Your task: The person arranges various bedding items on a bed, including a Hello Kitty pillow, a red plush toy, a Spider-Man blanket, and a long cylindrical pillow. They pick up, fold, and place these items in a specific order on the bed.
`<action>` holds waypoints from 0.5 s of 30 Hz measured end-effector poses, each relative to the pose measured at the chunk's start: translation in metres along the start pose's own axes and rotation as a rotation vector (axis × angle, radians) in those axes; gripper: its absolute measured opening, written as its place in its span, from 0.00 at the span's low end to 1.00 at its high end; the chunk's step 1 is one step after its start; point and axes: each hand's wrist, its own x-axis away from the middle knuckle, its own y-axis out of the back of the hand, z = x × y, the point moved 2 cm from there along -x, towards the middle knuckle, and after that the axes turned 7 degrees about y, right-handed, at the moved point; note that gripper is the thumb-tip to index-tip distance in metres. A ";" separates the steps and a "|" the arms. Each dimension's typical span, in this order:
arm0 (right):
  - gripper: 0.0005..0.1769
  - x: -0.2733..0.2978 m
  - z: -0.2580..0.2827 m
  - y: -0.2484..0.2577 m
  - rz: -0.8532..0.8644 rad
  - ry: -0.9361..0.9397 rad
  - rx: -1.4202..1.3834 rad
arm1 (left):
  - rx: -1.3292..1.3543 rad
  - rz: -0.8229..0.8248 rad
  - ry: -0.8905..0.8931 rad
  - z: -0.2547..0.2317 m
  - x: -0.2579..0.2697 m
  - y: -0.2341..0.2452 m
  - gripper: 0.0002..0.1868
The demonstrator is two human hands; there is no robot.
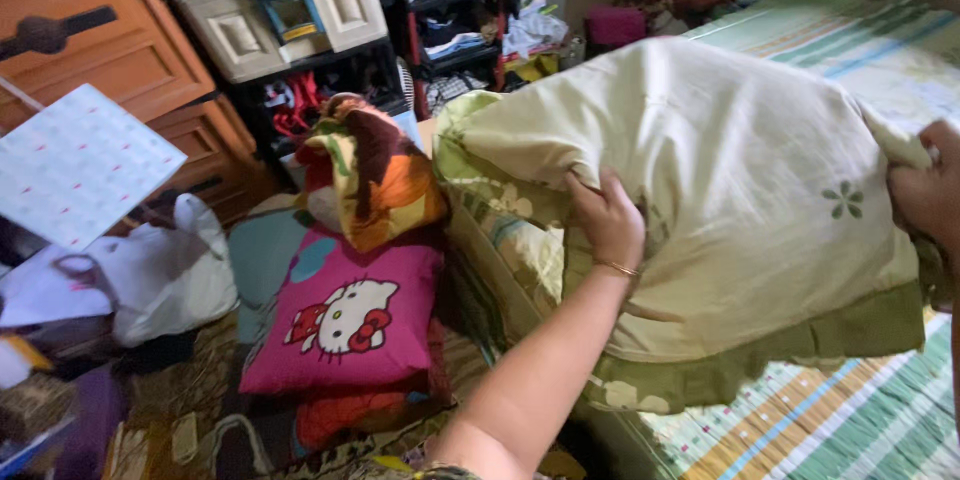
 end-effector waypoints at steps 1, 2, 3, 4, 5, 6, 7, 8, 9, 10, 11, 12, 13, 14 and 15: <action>0.07 0.009 -0.002 0.005 0.009 -0.039 0.084 | 0.019 0.026 0.003 0.008 0.007 -0.006 0.29; 0.08 0.018 -0.001 0.011 0.017 -0.078 0.168 | 0.041 0.053 0.003 0.018 0.016 -0.013 0.28; 0.10 0.027 0.003 0.014 0.028 -0.115 0.292 | 0.034 0.054 0.026 0.030 0.026 -0.017 0.28; 0.12 0.034 0.011 0.018 0.040 -0.151 0.417 | 0.028 0.054 0.049 0.043 0.034 -0.019 0.28; 0.12 0.041 0.018 0.020 0.148 -0.216 0.485 | 0.022 0.055 0.071 0.057 0.042 -0.018 0.29; 0.14 0.049 0.022 0.024 0.259 -0.282 0.552 | 0.009 0.099 0.068 0.068 0.049 -0.013 0.26; 0.16 0.057 0.023 0.029 0.369 -0.350 0.617 | -0.003 0.143 0.065 0.077 0.057 -0.009 0.25; 0.16 0.063 0.023 0.031 0.364 -0.282 0.647 | -0.136 0.186 0.133 0.084 0.070 -0.001 0.24; 0.16 0.071 0.018 0.029 0.359 -0.214 0.676 | -0.269 0.229 0.201 0.086 0.081 0.012 0.25; 0.17 0.078 0.010 0.022 0.356 -0.143 0.699 | -0.406 0.269 0.265 0.086 0.086 0.022 0.25; 0.17 0.083 -0.003 0.017 0.425 -0.175 0.740 | -0.433 0.270 0.284 0.083 0.088 0.027 0.26; 0.18 0.083 -0.017 0.014 0.499 -0.203 0.776 | -0.463 0.265 0.303 0.079 0.090 0.032 0.26; 0.18 0.082 -0.029 0.009 0.573 -0.229 0.812 | -0.494 0.259 0.323 0.076 0.089 0.036 0.27; 0.22 0.079 -0.037 0.000 0.555 -0.280 0.730 | -0.524 0.221 0.288 0.074 0.085 0.038 0.28; 0.23 0.081 -0.040 -0.007 0.548 -0.250 0.697 | -0.555 0.183 0.253 0.073 0.079 0.037 0.29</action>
